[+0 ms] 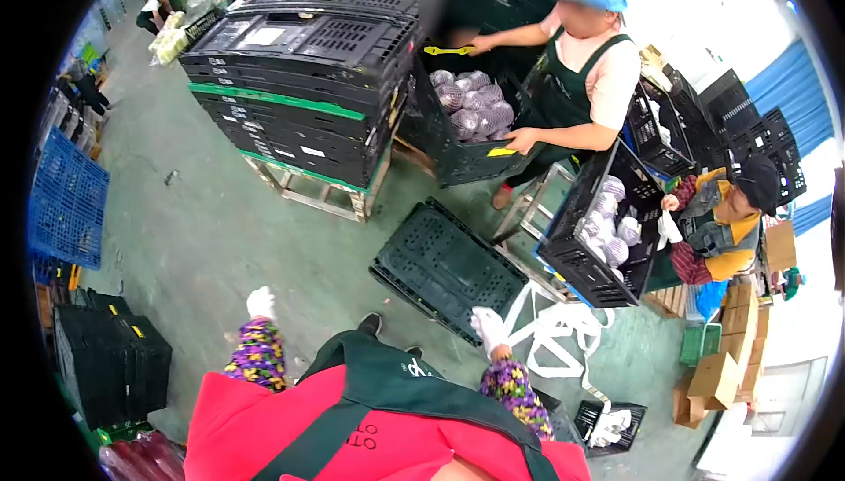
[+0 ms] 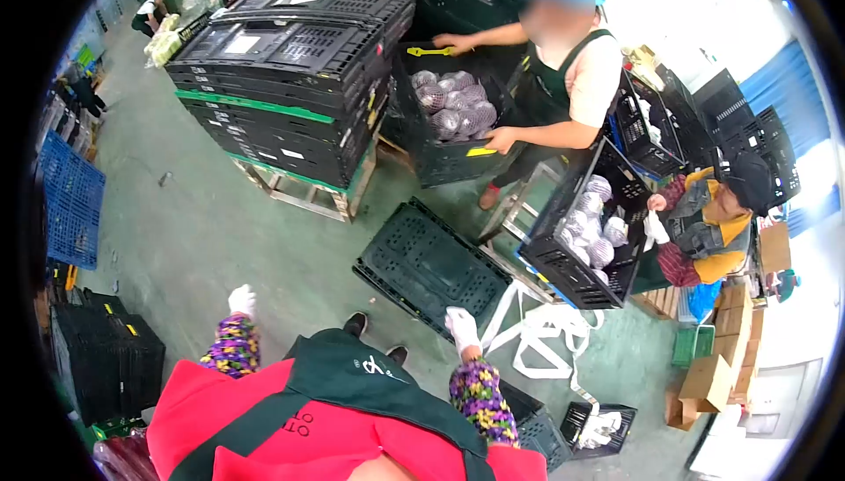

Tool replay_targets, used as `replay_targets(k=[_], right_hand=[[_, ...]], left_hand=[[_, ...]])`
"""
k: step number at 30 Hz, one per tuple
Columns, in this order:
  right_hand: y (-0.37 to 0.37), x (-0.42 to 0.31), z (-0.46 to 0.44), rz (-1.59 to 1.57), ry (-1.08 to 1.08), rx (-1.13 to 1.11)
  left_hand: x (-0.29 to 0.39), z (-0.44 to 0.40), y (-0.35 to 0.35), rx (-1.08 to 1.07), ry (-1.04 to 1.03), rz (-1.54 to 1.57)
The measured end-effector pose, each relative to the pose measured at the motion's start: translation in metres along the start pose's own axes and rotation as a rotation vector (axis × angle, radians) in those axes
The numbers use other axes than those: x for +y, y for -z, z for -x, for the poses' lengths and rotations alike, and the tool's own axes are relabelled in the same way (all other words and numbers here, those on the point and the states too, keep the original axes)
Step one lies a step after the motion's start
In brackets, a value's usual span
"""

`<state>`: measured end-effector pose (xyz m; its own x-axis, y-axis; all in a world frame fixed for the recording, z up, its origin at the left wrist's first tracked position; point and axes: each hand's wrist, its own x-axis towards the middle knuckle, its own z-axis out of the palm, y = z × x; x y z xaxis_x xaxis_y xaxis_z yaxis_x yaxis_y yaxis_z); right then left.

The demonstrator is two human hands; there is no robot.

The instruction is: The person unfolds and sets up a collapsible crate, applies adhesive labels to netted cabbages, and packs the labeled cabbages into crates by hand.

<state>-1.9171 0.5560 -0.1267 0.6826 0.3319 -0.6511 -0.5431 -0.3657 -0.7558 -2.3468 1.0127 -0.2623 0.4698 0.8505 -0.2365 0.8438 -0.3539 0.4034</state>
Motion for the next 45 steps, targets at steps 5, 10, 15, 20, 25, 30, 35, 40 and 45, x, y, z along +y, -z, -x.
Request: replay_targets(k=[5, 10, 15, 20, 25, 30, 35, 40, 45], right_hand=[[-0.033, -0.088, -0.083, 0.588, 0.745, 0.063], [-0.108, -0.200, -0.134, 1.182, 1.024, 0.362], [-0.168, -0.235, -0.272, 1.682, 1.022, 0.440], [-0.184, -0.284, -0.354, 1.932, 0.358, -0.628], [-0.112, -0.235, -0.254, 1.711, 0.667, -0.382], [0.010, -0.172, -0.155, 1.761, 0.532, -0.399], [0.144, -0.091, -0.115, 1.853, 0.880, 0.115], [0.228, 0.034, -0.176, 1.718, 0.634, 0.071], [0.250, 0.021, -0.128, 1.633, 0.765, 0.088]], left_hand=[[-0.057, 0.048, 0.039, 0.283, 0.738, 1.067], [-0.015, 0.058, 0.016, 0.014, 0.972, 1.069], [0.104, 0.024, 0.072, -0.245, 0.689, 0.929], [0.113, -0.046, 0.060, -0.290, 0.726, 0.978], [0.044, -0.077, -0.005, -0.463, 0.674, 0.908], [0.071, -0.127, -0.032, -0.612, 0.576, 0.788], [0.174, -0.140, -0.071, -0.651, 0.400, 0.833], [0.371, -0.030, -0.060, -0.613, 0.306, 0.585], [0.450, 0.082, -0.078, -0.779, 0.229, 0.437]])
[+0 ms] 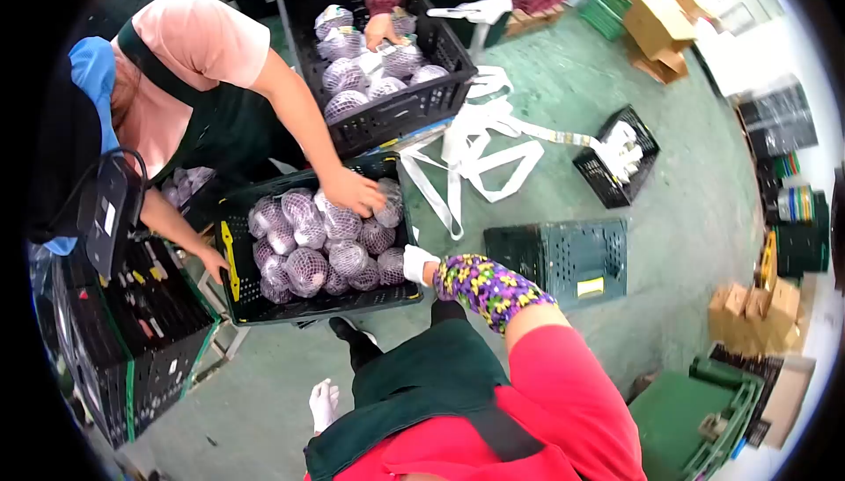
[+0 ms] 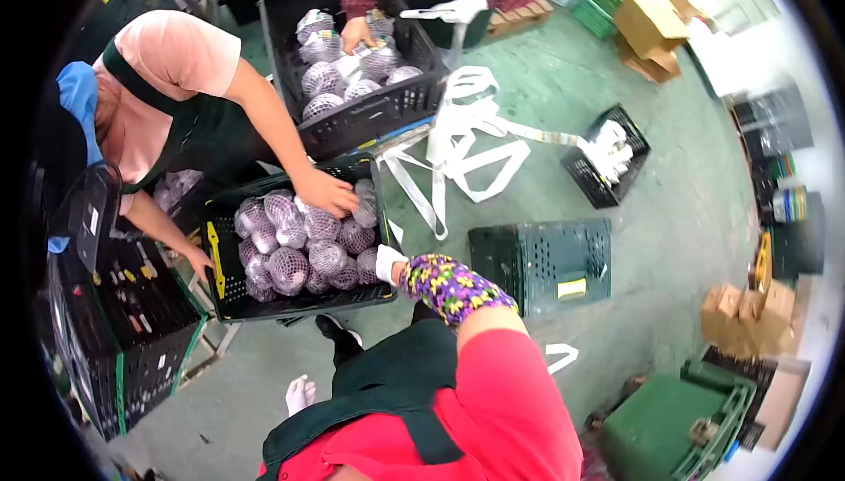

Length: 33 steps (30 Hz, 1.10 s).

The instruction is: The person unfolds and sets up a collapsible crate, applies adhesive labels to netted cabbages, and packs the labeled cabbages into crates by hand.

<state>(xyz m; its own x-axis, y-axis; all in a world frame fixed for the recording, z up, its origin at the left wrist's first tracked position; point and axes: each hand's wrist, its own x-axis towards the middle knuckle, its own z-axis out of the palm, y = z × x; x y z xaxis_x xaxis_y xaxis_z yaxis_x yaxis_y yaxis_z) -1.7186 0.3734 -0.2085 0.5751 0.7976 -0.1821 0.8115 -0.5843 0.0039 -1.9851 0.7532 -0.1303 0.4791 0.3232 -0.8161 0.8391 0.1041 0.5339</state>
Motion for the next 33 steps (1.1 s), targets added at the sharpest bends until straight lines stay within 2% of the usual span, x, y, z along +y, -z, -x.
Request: replay_targets(k=[2, 3, 5, 6, 7, 9, 11, 13, 14, 15, 17, 18, 19, 20, 21, 22, 23, 27, 29, 31, 33], right_hand=[[0.028, -0.004, 0.004, -0.167, 0.181, -0.172], [0.042, -0.006, 0.007, -0.259, 0.260, -0.270], [0.048, -0.009, 0.016, -0.857, 0.019, -0.174], [0.062, -0.009, 0.021, -0.946, -0.114, -0.082], [0.046, -0.018, 0.021, -1.003, -0.224, 0.054], [0.033, -0.017, 0.012, -1.113, -0.429, 0.158], [0.015, -0.019, 0.000, -1.519, -0.616, 0.137], [0.007, -0.018, -0.021, -1.876, -0.829, 0.115], [0.024, -0.011, -0.033, -1.839, -0.933, 0.066], [0.018, -0.006, -0.045, -1.885, -0.961, 0.027], [-0.018, 0.004, -0.074, -1.868, -1.023, 0.070], [-0.024, 0.013, -0.088, -1.835, -1.065, 0.039], [-0.050, 0.020, -0.104, -1.808, -1.007, 0.053], [-0.076, 0.022, -0.121, -1.695, -0.960, 0.182], [-0.108, 0.022, -0.139, -1.579, -0.909, 0.306], [-0.140, 0.034, -0.163, -1.456, -0.795, 0.451], [-0.062, 0.043, -0.170, -1.414, -0.994, 0.236], [-0.066, 0.051, -0.257, -1.247, -0.969, 0.091], [-0.029, 0.025, -0.274, -0.941, -1.170, -0.063], [-0.037, 0.009, -0.284, -0.805, -1.250, 0.036], [-0.043, 0.011, -0.286, -0.817, -1.265, 0.056]], left_hand=[[0.002, 0.002, -0.041, -0.009, -0.245, 0.077], [0.030, 0.018, -0.064, -0.005, -0.317, 0.078], [0.081, 0.031, -0.103, -0.010, -0.392, -0.018], [0.095, 0.029, -0.114, -0.031, -0.441, 0.014], [0.115, 0.037, -0.125, -0.023, -0.390, 0.005], [0.111, -0.001, -0.142, -0.087, -0.477, 0.150], [0.116, -0.028, -0.159, -0.071, -0.418, 0.261], [0.118, -0.074, -0.173, -0.011, -0.379, 0.149], [0.120, -0.099, -0.180, 0.019, -0.403, 0.116], [0.110, -0.128, -0.186, 0.058, -0.492, 0.066], [0.120, -0.159, -0.200, 0.120, -0.500, 0.138], [0.122, -0.178, -0.203, 0.142, -0.379, 0.195], [0.121, -0.201, -0.204, 0.165, -0.262, 0.253], [0.102, -0.242, -0.193, 0.023, 0.008, 0.249], [0.092, -0.257, -0.201, 0.053, 0.169, 0.361], [0.090, -0.267, -0.208, 0.042, 0.216, 0.360], [0.090, -0.268, -0.220, 0.079, 0.238, 0.407], [0.088, -0.311, -0.266, 0.231, 0.325, 0.830], [0.099, -0.306, -0.271, 0.332, 0.291, 0.826], [0.106, -0.299, -0.269, 0.399, 0.268, 0.801], [0.113, -0.290, -0.267, 0.409, 0.265, 0.790]])
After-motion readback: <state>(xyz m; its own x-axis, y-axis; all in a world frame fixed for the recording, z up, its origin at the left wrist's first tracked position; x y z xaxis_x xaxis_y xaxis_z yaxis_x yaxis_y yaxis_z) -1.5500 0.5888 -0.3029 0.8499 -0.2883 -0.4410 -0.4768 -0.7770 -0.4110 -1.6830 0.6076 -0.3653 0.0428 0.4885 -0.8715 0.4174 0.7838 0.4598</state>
